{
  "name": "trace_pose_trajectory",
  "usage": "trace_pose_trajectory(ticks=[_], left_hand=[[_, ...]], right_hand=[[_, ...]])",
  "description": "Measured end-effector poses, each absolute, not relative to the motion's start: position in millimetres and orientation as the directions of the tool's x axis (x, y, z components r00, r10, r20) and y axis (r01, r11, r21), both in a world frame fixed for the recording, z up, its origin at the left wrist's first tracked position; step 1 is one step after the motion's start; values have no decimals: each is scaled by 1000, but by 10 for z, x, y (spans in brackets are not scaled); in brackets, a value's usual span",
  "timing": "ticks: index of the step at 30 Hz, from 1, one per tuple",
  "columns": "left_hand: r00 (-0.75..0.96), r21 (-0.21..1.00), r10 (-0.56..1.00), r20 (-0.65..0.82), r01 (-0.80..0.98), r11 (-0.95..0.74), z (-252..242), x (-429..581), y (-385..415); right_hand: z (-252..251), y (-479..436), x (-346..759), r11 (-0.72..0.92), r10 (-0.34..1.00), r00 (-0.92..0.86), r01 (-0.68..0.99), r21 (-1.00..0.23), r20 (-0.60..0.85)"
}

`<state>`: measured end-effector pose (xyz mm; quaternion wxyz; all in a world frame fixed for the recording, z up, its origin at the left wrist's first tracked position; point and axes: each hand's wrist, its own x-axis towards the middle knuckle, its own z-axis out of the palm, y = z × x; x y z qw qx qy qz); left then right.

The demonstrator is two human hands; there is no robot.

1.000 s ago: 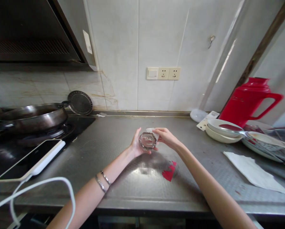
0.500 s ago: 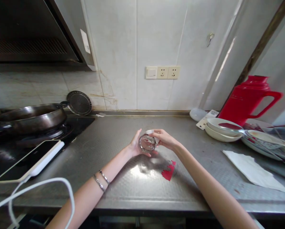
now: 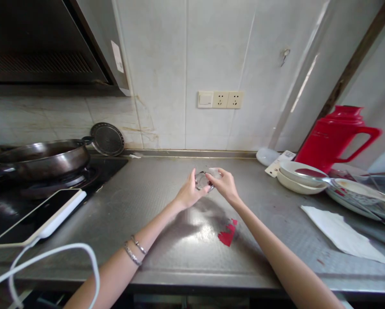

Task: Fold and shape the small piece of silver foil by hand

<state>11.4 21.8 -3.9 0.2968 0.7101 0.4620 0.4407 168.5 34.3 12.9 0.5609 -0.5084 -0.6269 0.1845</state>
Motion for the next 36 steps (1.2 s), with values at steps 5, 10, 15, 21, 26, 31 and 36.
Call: trace_pose_trajectory(ticks=[5, 10, 15, 21, 26, 31, 36], left_hand=[[181, 749, 919, 351, 535, -391, -169, 189, 161], [75, 838, 934, 350, 421, -347, -214, 177, 254], [92, 951, 967, 239, 177, -252, -174, 112, 313], [227, 974, 950, 216, -121, -193, -72, 6, 319], [270, 958, 922, 278, -152, -244, -69, -18, 325], [324, 943, 885, 333, -126, -309, -158, -41, 397], [328, 904, 851, 411, -25, -427, -183, -76, 436]], right_hand=[[108, 208, 1551, 453, 789, 122, 547, -704, 603], [54, 134, 1462, 517, 776, 6, 567, -641, 631], [36, 178, 1494, 517, 817, -31, 480, -709, 575], [33, 217, 1525, 471, 824, 67, 472, -746, 563], [66, 191, 1549, 492, 772, 89, 543, -681, 629], [31, 208, 1557, 639, 704, -55, 485, -597, 708], [-52, 218, 1547, 768, 596, -259, 461, -445, 760]])
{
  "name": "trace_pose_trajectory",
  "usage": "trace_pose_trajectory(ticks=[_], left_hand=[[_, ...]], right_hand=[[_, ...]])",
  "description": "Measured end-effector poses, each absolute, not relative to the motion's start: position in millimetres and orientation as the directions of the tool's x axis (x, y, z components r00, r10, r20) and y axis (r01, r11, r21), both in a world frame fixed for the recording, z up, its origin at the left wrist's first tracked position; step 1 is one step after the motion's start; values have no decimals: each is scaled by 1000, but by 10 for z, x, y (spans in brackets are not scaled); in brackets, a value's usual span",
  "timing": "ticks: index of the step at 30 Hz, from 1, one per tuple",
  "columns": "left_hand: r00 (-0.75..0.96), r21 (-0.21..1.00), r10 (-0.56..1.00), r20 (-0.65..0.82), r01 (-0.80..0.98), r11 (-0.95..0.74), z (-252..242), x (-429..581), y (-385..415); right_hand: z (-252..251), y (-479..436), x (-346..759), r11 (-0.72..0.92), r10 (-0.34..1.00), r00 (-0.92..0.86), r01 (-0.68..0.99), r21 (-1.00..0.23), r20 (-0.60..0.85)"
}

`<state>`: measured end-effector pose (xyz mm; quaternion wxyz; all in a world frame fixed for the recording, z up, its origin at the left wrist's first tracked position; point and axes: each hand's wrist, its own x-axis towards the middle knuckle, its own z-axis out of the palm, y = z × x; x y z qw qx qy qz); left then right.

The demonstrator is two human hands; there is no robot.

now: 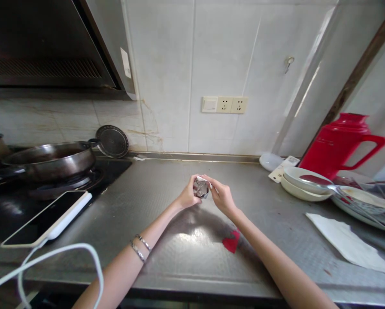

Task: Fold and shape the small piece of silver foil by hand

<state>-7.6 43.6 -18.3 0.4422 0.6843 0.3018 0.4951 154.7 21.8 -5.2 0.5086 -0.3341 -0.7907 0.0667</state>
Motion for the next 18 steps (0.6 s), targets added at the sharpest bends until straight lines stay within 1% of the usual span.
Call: trace_pose_trajectory(ticks=[3, 5, 6, 8, 9, 12, 14, 15, 18], left_hand=[[359, 891, 826, 434, -36, -453, -146, -70, 408], [389, 888, 806, 447, -79, -454, -117, -53, 384], [403, 890, 800, 445, -99, -445, -106, -41, 376], [418, 900, 802, 427, -114, -420, -99, -20, 372], [415, 905, 809, 417, -110, -411, -102, -11, 375], [385, 917, 837, 389, -75, -391, -126, -3, 389], [372, 927, 853, 367, -63, -371, -134, -9, 392], [373, 927, 853, 365, -64, -369, -133, -14, 390], [406, 907, 816, 411, -95, -410, -115, -26, 378]], right_hand=[[-19, 168, 1531, 828, 497, -358, 467, -310, 791], [23, 139, 1528, 871, 425, -455, 442, -216, 783], [40, 133, 1531, 884, 401, -486, 429, -188, 776], [58, 138, 1545, 893, 389, -493, 411, -186, 778], [58, 145, 1553, 887, 403, -466, 409, -212, 787], [35, 164, 1573, 838, 496, -338, 426, -341, 800], [21, 160, 1578, 819, 523, -302, 437, -372, 797], [19, 153, 1579, 826, 509, -316, 439, -352, 801], [31, 133, 1591, 882, 406, -442, 419, -216, 800]])
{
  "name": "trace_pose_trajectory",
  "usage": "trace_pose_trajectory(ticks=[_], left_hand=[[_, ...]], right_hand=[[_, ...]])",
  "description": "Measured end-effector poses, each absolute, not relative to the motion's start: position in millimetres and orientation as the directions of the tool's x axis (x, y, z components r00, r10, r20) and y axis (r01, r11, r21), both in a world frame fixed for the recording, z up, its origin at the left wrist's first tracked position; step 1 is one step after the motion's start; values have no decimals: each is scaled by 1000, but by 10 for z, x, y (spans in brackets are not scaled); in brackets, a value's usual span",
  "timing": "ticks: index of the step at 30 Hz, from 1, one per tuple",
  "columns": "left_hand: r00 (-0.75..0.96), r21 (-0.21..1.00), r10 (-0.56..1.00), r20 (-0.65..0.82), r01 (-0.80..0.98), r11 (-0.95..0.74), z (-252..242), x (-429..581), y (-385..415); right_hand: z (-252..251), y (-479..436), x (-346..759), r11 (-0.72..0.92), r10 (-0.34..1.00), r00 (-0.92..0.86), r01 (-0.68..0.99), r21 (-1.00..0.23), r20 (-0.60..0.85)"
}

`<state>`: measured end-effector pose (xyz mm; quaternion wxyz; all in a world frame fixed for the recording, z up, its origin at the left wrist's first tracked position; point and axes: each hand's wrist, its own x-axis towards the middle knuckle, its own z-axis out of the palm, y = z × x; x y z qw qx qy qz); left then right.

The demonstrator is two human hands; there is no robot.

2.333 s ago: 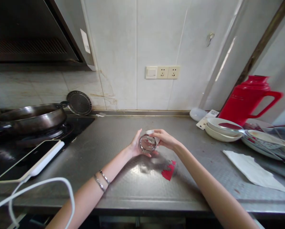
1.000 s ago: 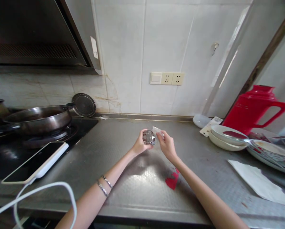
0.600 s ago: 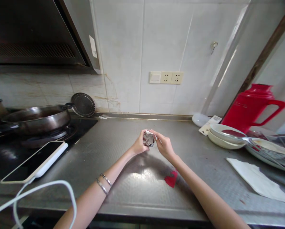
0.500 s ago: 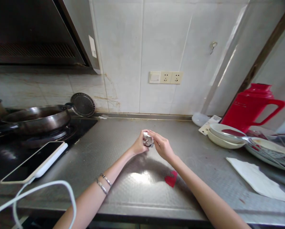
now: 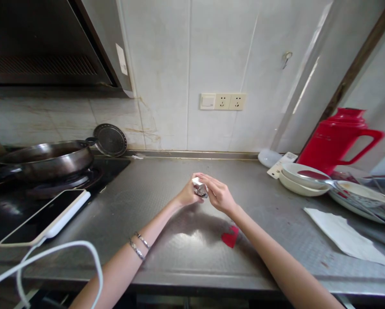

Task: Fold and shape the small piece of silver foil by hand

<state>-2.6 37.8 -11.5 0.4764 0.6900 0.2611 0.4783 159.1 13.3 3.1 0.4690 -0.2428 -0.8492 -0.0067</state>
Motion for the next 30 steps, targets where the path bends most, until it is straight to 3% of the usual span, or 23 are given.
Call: trace_pose_trajectory(ticks=[3, 7, 9, 16, 18, 23, 25, 30], left_hand=[[431, 888, 787, 442, -86, -451, -103, -26, 367], [421, 903, 819, 391, -3, -429, -129, -14, 354], [420, 913, 828, 371, -3, -408, -148, -7, 352], [431, 866, 775, 462, -30, -500, -123, 4, 360], [429, 866, 780, 455, -10, -500, -111, 7, 345], [412, 909, 841, 352, 64, -412, -117, 16, 302], [409, 909, 842, 351, 67, -412, -114, 21, 296], [445, 890, 792, 418, -24, -456, -64, 38, 289]], right_hand=[[40, 146, 1621, 894, 389, -488, 405, -192, 781], [9, 186, 1655, 790, 570, -311, 463, -402, 761], [-4, 183, 1655, 764, 604, -279, 471, -441, 747], [57, 104, 1623, 880, 415, -446, 417, -226, 793], [72, 107, 1627, 878, 427, -431, 409, -250, 795], [67, 129, 1642, 770, 597, -285, 467, -435, 750], [64, 118, 1637, 777, 588, -311, 473, -415, 746], [70, 73, 1611, 884, 416, -457, 404, -233, 786]])
